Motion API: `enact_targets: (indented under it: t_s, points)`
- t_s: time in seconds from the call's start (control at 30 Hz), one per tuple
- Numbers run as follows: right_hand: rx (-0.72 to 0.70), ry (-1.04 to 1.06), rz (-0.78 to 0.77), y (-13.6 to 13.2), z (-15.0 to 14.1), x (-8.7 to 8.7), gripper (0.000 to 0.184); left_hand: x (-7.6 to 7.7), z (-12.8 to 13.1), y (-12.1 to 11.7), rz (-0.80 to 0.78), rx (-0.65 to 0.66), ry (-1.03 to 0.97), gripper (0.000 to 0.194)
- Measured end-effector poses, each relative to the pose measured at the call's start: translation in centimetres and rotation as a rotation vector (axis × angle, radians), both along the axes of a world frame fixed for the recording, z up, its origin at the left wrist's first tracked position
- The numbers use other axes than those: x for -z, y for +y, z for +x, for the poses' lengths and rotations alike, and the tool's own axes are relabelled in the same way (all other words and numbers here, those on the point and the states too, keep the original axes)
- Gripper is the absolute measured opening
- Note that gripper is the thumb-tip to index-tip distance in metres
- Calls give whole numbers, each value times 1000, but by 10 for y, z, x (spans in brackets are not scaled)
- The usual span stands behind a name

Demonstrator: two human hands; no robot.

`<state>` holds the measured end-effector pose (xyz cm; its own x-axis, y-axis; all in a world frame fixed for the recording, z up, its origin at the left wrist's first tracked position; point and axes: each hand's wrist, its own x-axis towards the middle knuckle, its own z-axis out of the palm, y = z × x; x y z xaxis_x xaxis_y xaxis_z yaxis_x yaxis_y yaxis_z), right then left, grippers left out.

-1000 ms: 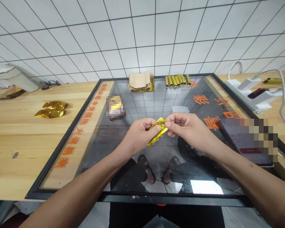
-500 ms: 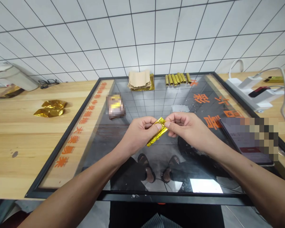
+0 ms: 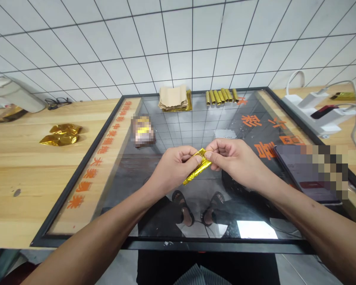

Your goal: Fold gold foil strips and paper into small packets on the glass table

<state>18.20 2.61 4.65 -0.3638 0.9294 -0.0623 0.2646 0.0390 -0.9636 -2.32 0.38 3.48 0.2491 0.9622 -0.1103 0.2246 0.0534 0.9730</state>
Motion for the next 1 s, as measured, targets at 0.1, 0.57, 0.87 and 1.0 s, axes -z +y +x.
enact_targets:
  t_s: [0.1,0.57,0.87,1.0]
  points:
    - [4,-2,5,-1,0,1,20,-1,-1,1,-18,5,-20,23]
    - [-167,27,208,8,16,-9,14,1,-8,11,-272,4,-323,36]
    - [-303,-94,355,7,18,-8,21,2,-9,13,-280,31,-366,35]
    - [-298,-135,293,9,19,-6,19,3,-9,13,-115,-30,-205,24]
